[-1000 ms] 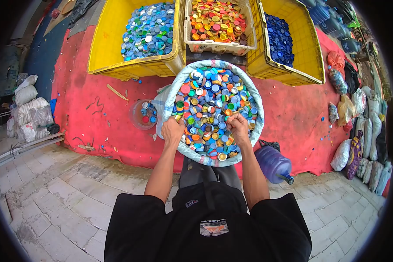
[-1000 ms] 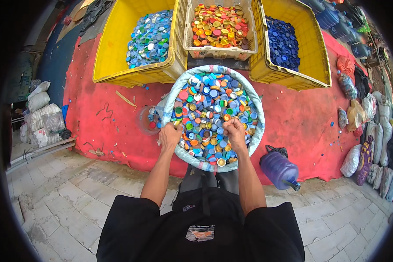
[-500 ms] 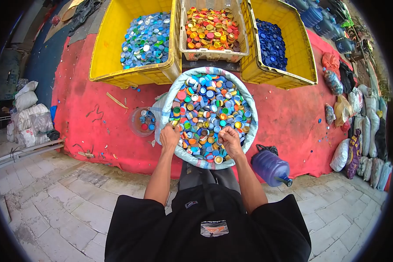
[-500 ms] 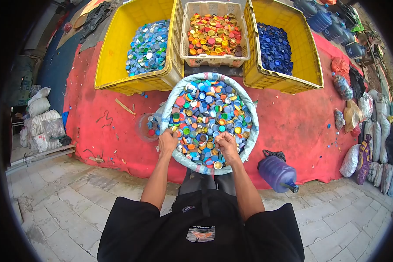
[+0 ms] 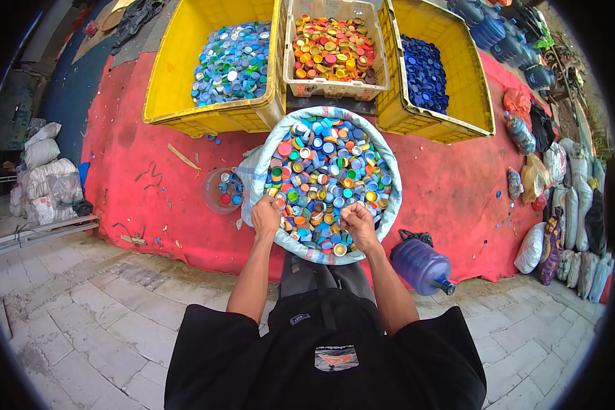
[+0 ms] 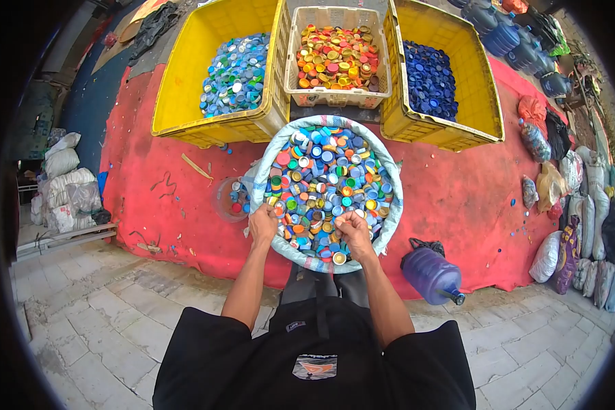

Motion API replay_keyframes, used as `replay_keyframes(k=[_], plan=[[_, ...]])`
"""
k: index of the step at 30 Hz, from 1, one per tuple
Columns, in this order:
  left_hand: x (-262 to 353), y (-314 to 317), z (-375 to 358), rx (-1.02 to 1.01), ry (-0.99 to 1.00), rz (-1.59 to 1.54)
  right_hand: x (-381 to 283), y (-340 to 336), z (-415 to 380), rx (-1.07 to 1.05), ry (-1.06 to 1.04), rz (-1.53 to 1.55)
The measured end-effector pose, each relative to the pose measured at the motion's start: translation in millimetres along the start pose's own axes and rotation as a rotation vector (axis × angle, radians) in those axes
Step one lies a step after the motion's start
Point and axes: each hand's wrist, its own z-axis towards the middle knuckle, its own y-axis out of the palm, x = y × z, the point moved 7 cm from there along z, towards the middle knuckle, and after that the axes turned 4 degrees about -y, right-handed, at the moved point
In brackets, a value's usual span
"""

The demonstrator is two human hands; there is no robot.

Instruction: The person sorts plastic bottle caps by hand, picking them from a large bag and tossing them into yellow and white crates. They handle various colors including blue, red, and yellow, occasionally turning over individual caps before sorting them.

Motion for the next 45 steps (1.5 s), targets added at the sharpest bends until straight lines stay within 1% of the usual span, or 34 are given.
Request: replay_keyframes(k=[2, 5, 8, 9, 11, 13, 15, 18, 20, 22, 27, 31, 33, 34, 37, 38, 41, 45], plan=[[-2.0, 1.3, -1.4, -0.019, 0.020, -0.023, 2.6, 0.1, -2.3, -0.001, 0.020, -0.020], [-4.0, 4.2, -5.3, -0.013, 0.099, -0.345, -8.1, 13.1, -9.6, -0.029, 0.036, 0.076], [17.6, -4.2, -24.9, -0.264, -0.267, -0.925, -15.4, 18.8, -14.4, -0.056, 0.055, 0.194], [27.9, -8.6, -30.3, -0.309, -0.255, -1.051, -19.7, 22.2, -17.0, -0.059, 0.056, 0.235], [41.6, -6.8, -41.5, -0.503, -0.313, -1.298, -29.6, 28.2, -21.9, -0.067, 0.048, 0.284], [67.7, -17.1, -56.2, -0.656, -0.282, -1.461, -42.0, 37.8, -28.9, -0.107, 0.036, 0.356], [84.3, -19.6, -65.4, -0.696, -0.275, -1.467, -52.2, 42.0, -34.3, -0.138, 0.010, 0.368], [106.6, -23.8, -77.1, -0.813, -0.233, -1.599, -70.7, 53.3, -43.2, -0.188, -0.026, 0.428], [116.6, -23.3, -80.6, -0.845, -0.241, -1.653, -81.3, 58.7, -48.4, -0.230, -0.046, 0.478], [128.2, -25.6, -85.1, -0.901, -0.231, -1.737, -92.6, 63.0, -54.8, -0.231, -0.080, 0.467], [144.9, -30.7, -91.8, -0.978, -0.299, -1.894, -103.1, 65.8, -58.3, -0.255, -0.140, 0.431], [149.9, -32.3, -97.2, -1.038, -0.338, -2.009, -96.6, 61.4, -53.7, -0.265, -0.116, 0.408], [147.6, -28.0, -97.5, -1.034, -0.376, -2.038, -91.8, 61.2, -53.5, -0.247, -0.116, 0.420], [146.7, -26.1, -96.2, -1.030, -0.391, -2.053, -91.7, 62.1, -54.5, -0.192, -0.113, 0.399], [140.7, -16.1, -90.9, -1.016, -0.321, -1.994, -87.0, 61.0, -51.7, -0.237, -0.115, 0.377], [140.1, -13.3, -90.6, -1.078, -0.323, -2.022, -86.2, 59.6, -49.5, -0.238, -0.105, 0.388], [141.0, -9.6, -90.1, -1.025, -0.297, -1.963, -85.1, 57.7, -49.6, -0.232, -0.086, 0.415], [147.5, -10.2, -90.4, -1.035, -0.393, -1.953, -83.9, 57.5, -48.1, -0.231, -0.065, 0.435]])
